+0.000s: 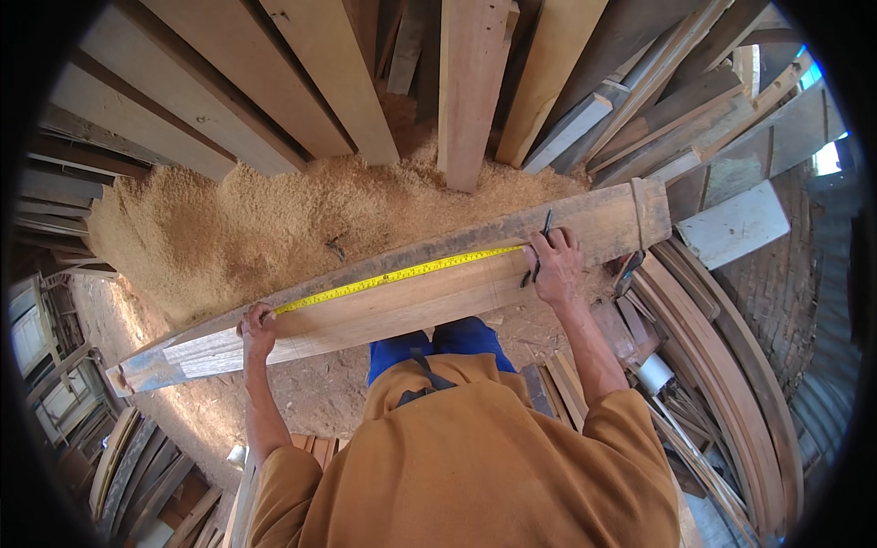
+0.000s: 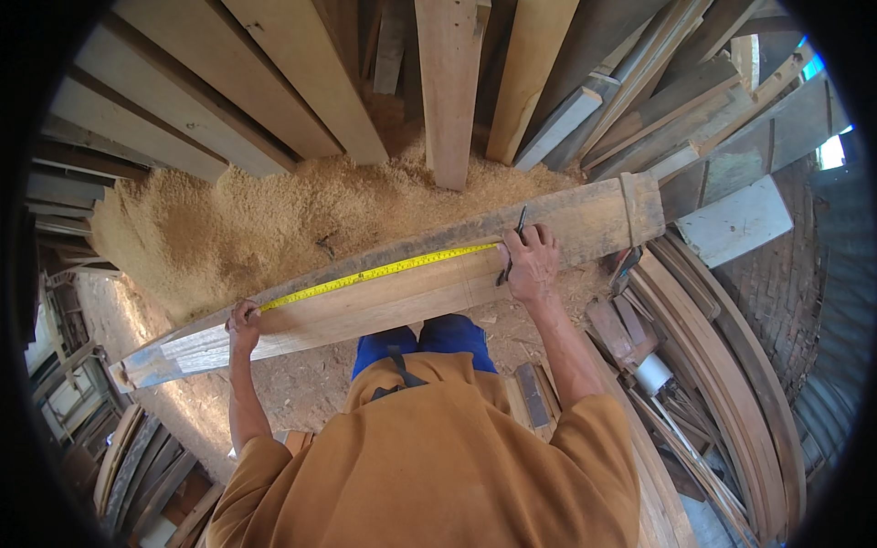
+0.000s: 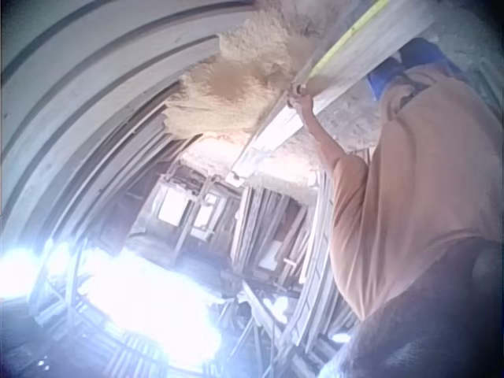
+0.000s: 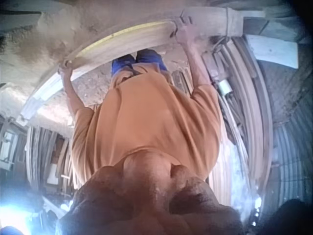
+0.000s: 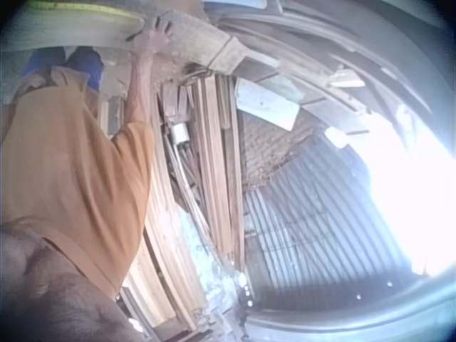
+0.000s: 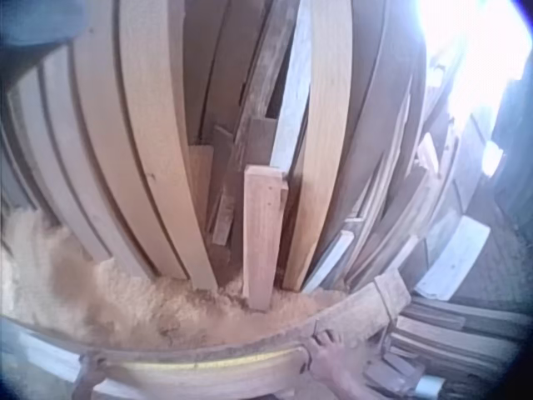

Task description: The person marks lines across wooden boards using a square ruler and a pencil, repositions the boards, and measures and marks them using a measuring tape and a pencil.

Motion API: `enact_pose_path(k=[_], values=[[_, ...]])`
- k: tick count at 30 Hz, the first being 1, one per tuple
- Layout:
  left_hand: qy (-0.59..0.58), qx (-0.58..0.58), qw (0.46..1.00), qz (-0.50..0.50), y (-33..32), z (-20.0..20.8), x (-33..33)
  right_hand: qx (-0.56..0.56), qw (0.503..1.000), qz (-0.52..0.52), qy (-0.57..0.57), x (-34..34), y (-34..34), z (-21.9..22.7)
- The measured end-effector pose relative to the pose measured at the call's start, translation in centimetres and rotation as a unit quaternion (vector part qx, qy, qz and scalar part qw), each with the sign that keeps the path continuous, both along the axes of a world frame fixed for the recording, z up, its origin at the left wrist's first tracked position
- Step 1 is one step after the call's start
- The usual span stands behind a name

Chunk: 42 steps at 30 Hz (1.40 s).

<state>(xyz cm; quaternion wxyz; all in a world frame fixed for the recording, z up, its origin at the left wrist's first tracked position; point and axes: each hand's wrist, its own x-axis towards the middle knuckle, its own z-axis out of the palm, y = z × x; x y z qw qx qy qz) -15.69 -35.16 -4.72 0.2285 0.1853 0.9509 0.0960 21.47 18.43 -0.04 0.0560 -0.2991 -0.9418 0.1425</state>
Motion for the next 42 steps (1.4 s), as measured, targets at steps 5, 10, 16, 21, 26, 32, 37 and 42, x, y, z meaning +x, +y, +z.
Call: enact_pose_path(k=[5, 10, 16, 21, 26, 32, 37, 42], values=[[-0.014, -0.007, 1.0, 0.007, 0.0, 0.0, -0.2, 0.012, 1.0, 0.006, -0.003, 0.2, 0.1, -0.2], [-0.019, -0.016, 1.0, 0.009, -0.3, 0.0, -0.2, 0.026, 1.0, 0.013, 0.008, 0.2, 0.0, -0.4], [-0.032, -0.004, 0.999, 0.004, 0.1, 0.2, -0.3, 0.008, 1.0, 0.018, 0.013, 0.5, 0.1, -0.2], [-0.007, -0.007, 1.0, -0.009, -0.2, -0.1, -0.3, 0.014, 1.0, 0.019, 0.013, 0.4, 0.1, -0.2], [-0.017, -0.005, 1.0, 0.002, -1.0, -0.6, -0.6, 0.013, 1.0, 0.022, 0.004, 0.4, 0.1, -0.4], [-0.015, -0.008, 1.0, 0.004, -0.6, -0.5, -0.4, 0.019, 1.0, 0.021, 0.009, 0.4, 0.1, -0.3], [-0.024, -0.014, 1.0, 0.005, -0.3, -0.1, -0.5, 0.013, 1.0, 0.018, 0.004, 0.5, 0.1, -0.4], [-0.023, -0.018, 1.0, 0.006, -0.1, 0.0, -0.5, 0.012, 1.0, 0.021, 0.005, 0.3, 0.1, -0.2]])
